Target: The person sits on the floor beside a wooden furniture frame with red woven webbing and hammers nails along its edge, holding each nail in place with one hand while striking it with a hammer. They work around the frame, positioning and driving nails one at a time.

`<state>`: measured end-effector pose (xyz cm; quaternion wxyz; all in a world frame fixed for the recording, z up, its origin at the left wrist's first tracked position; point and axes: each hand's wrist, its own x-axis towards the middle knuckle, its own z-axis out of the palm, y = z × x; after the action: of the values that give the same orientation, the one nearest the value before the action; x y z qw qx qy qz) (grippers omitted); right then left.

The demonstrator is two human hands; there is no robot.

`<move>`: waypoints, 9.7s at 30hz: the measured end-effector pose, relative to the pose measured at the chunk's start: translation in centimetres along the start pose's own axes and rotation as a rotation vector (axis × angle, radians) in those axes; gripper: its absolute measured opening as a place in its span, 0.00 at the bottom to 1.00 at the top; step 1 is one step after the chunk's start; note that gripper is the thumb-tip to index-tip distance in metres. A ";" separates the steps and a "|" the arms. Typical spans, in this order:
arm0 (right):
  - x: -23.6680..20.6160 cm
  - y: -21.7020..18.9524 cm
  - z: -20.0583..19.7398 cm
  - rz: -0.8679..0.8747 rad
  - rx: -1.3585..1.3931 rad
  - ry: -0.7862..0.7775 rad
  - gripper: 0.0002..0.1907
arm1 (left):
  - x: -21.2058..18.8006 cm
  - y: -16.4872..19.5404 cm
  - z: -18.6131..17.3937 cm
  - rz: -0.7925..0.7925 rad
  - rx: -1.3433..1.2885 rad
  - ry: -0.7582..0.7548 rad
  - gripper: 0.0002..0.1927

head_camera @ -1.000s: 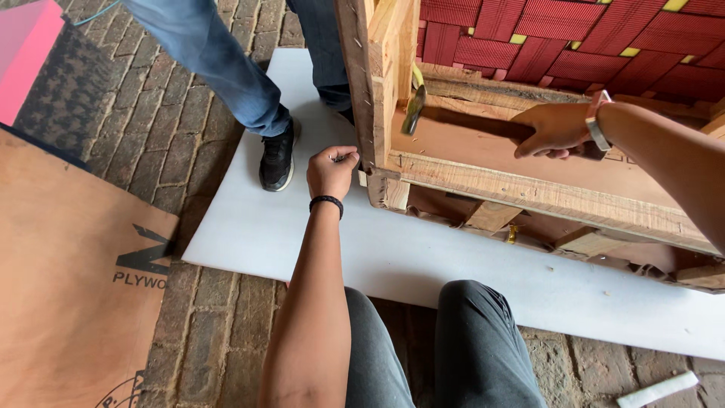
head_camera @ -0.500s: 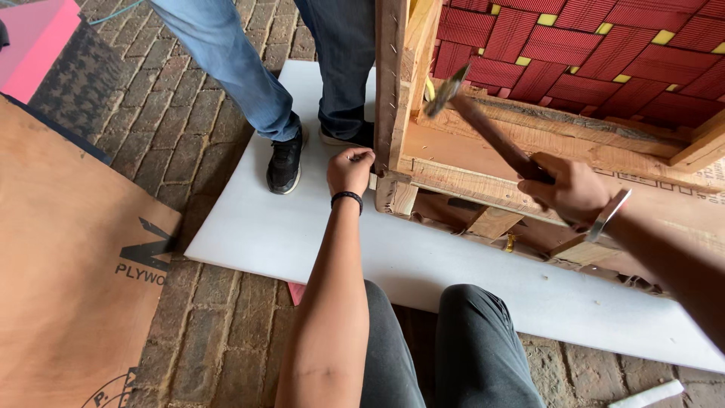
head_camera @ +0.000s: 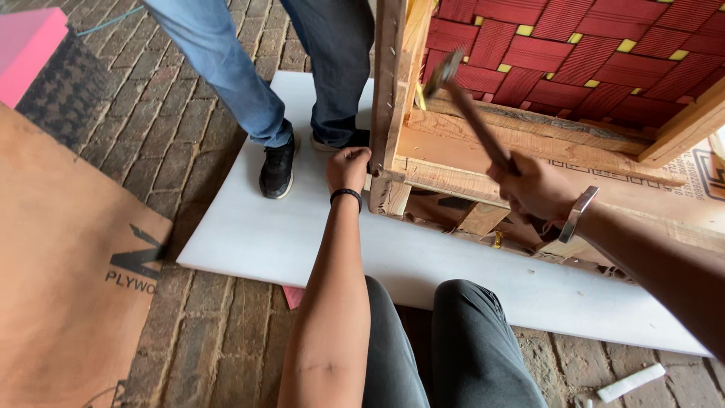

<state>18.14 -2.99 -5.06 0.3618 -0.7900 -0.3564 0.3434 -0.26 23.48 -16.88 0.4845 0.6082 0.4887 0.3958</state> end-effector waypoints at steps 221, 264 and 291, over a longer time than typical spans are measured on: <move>-2.0 12.2 16.4 0.219 0.644 0.047 0.16 | -7.3 4.2 -0.6 0.158 0.334 -0.076 0.17; -3.5 4.5 16.4 0.274 0.801 -0.046 0.06 | -11.8 6.9 -2.2 -0.316 -0.633 0.028 0.08; -4.6 4.9 16.1 0.284 0.153 0.115 0.08 | -13.3 3.4 -15.1 -0.321 -0.698 -0.239 0.12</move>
<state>4.48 -3.82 -15.78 0.3885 -0.8211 -0.1928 0.3712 -16.77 13.39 -10.41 0.7712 0.3646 0.3538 0.3836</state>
